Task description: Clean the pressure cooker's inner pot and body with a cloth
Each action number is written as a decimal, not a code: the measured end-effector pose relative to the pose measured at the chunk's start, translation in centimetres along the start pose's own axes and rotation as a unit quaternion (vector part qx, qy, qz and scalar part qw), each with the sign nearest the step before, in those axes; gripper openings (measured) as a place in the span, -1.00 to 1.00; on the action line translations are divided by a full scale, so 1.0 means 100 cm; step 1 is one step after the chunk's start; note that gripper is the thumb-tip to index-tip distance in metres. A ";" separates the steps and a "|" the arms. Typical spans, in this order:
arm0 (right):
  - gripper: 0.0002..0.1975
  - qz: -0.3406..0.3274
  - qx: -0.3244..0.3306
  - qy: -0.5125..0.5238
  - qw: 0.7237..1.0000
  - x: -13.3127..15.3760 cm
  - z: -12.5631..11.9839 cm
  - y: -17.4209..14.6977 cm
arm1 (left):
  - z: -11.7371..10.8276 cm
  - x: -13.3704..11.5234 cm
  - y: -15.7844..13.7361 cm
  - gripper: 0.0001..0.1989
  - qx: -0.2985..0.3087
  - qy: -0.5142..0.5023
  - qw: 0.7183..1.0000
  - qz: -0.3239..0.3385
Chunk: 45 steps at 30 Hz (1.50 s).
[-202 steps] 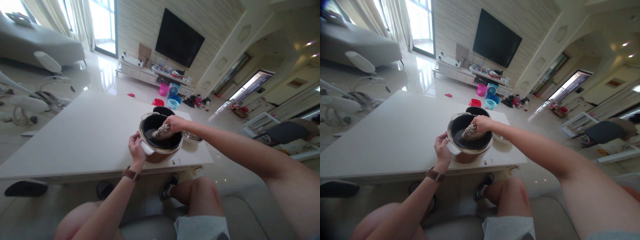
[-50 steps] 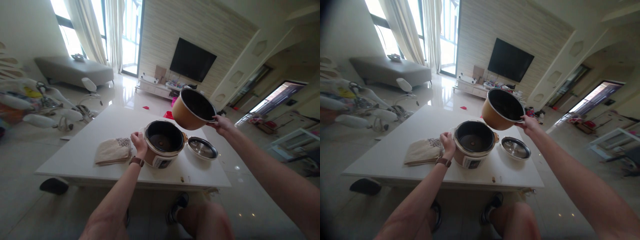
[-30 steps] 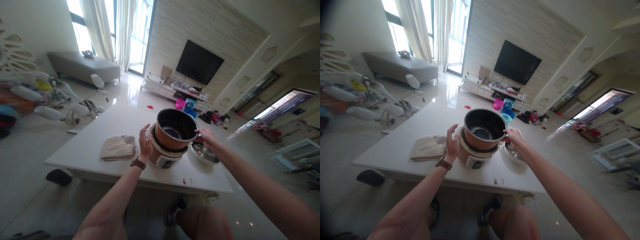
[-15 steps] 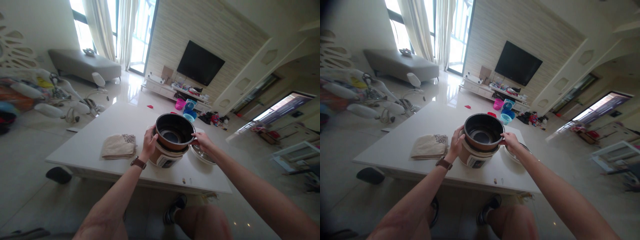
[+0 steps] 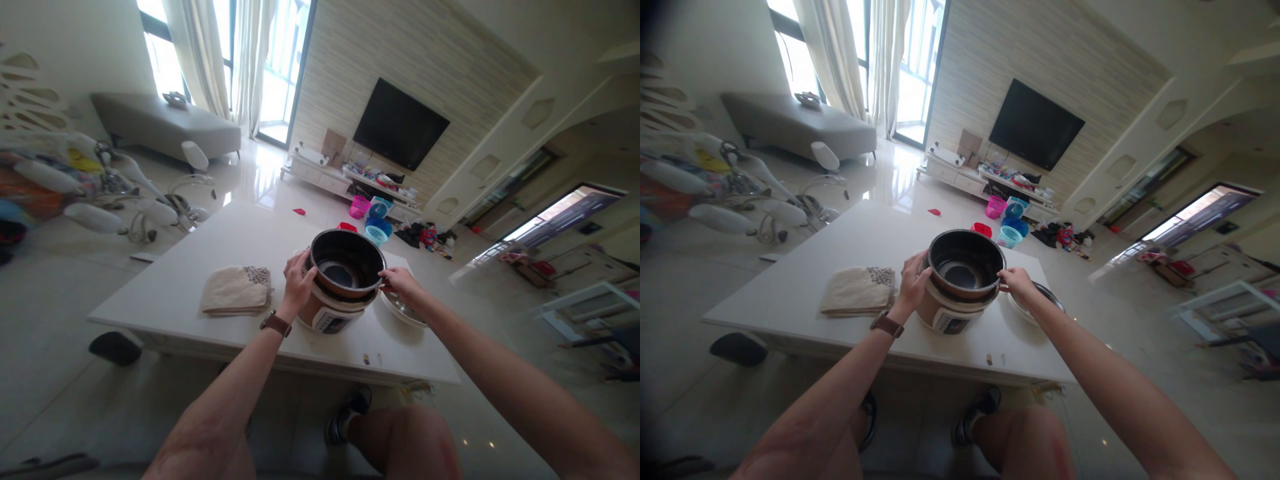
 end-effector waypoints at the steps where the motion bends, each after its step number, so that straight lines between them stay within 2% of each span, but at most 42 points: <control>1: -0.82 -0.006 -0.002 -0.006 1.000 -0.002 0.000 0.002 | 0.000 0.000 0.000 -0.48 0.000 0.001 1.000 -0.003; 10: -0.81 -0.068 -0.005 -0.122 0.990 -0.016 0.004 0.013 | 0.001 0.007 -0.001 -0.51 0.004 0.029 0.999 -0.035; 21: -0.66 -0.138 -0.005 -0.284 0.949 -0.031 0.013 0.016 | 0.005 0.019 -0.003 -0.55 0.014 0.065 0.996 -0.051; 23: -0.65 -0.153 -0.005 -0.291 0.944 -0.035 0.010 0.020 | 0.005 0.021 -0.003 -0.56 0.019 0.070 0.996 -0.049; 25: -0.61 -0.152 -0.027 -0.270 0.951 -0.043 -0.005 0.030 | 0.005 0.022 -0.003 -0.56 0.021 0.071 0.996 -0.047; 27: -0.60 -0.108 -0.083 -0.212 0.968 -0.059 -0.035 0.044 | 0.005 0.023 -0.003 -0.55 0.019 0.065 0.997 -0.047; 28: -0.63 -0.052 -0.128 -0.162 0.977 -0.072 -0.056 0.051 | 0.004 0.024 -0.003 -0.55 0.016 0.062 0.997 -0.050; 32: -0.76 0.077 -0.224 -0.105 0.966 -0.136 -0.141 0.059 | 0.004 0.028 -0.007 -0.53 0.004 0.051 0.995 -0.082; 35: -0.79 0.191 -0.254 -0.028 0.948 -0.197 -0.178 0.047 | 0.007 0.027 -0.012 -0.52 -0.013 0.024 0.996 -0.087; 37: -0.73 0.251 -0.249 0.044 0.934 -0.233 -0.181 0.040 | 0.010 0.026 -0.017 -0.51 -0.036 0.010 0.996 -0.080; 40: -0.69 0.292 -0.223 0.159 0.916 -0.267 -0.163 0.042 | 0.016 0.021 -0.027 -0.51 -0.072 0.002 0.995 -0.066; 45: -0.80 0.291 -0.182 0.304 0.889 -0.281 -0.121 0.072 | 0.020 0.012 -0.037 -0.52 -0.114 0.009 0.993 -0.019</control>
Point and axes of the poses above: each hand's wrist, its own y-axis towards the middle knuckle, its own z-axis out of the palm, x = y × z, the point moved 4 cm from there along y, towards the middle knuckle, and after that the axes turned 11 degrees about -x, right-handed, at the moved point
